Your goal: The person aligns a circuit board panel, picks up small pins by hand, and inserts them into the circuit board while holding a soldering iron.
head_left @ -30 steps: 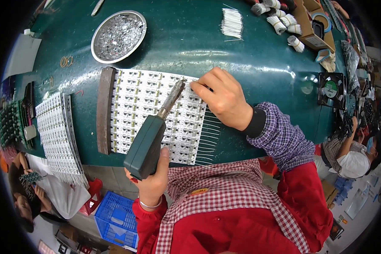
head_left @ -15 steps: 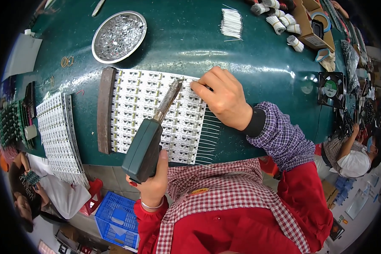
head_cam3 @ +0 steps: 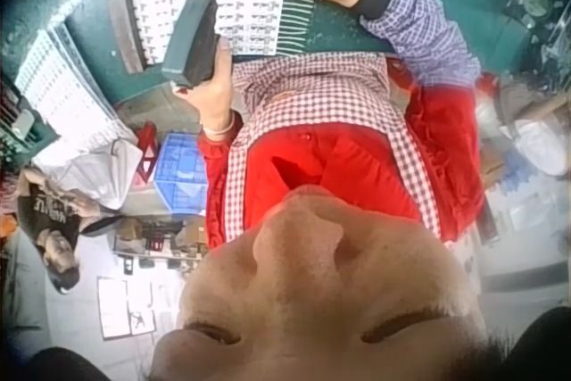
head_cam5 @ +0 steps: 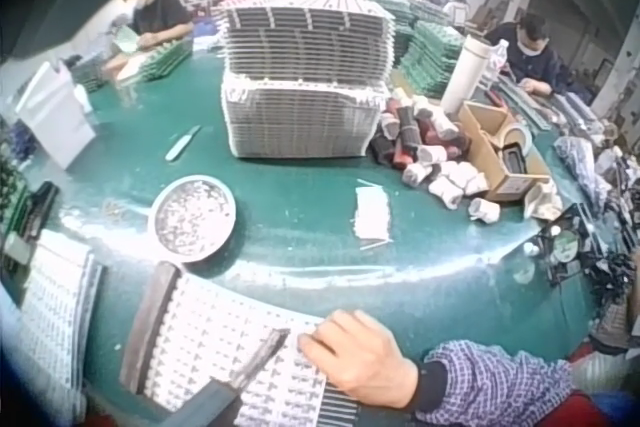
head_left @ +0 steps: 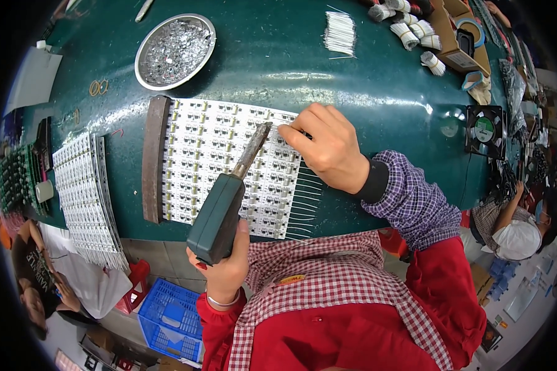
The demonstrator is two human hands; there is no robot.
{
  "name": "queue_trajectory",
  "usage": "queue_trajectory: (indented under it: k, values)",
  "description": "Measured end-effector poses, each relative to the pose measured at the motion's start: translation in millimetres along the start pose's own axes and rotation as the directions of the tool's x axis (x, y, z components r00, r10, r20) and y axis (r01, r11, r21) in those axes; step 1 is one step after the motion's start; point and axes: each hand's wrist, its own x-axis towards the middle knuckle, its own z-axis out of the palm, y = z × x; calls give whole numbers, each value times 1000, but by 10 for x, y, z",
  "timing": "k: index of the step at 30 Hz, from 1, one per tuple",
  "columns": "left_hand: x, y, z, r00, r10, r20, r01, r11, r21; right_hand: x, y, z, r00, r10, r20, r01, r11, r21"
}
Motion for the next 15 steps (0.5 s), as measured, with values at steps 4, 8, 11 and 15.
queue_trajectory:
  k: [4, 8, 11, 15]
  values:
    - [19, 27, 13, 999, 21, 29, -23, 999, 43, -3, 2, 7, 1000, -4, -1, 4, 1000, -2]
    - [52, 67, 20, 979, 198, 54, -204, 966, 160, -1, -2, 4, 1000, 0, 7, 0, 1000, -7]
    - [29, 80, 30, 983, 172, 64, -180, 969, 166, -6, 7, -8, 1000, -2, 1, 2, 1000, -6]
    - [-1, 92, 36, 985, 145, 90, -157, 975, 156, -25, 25, -40, 1000, 8, 13, -8, 1000, -17]
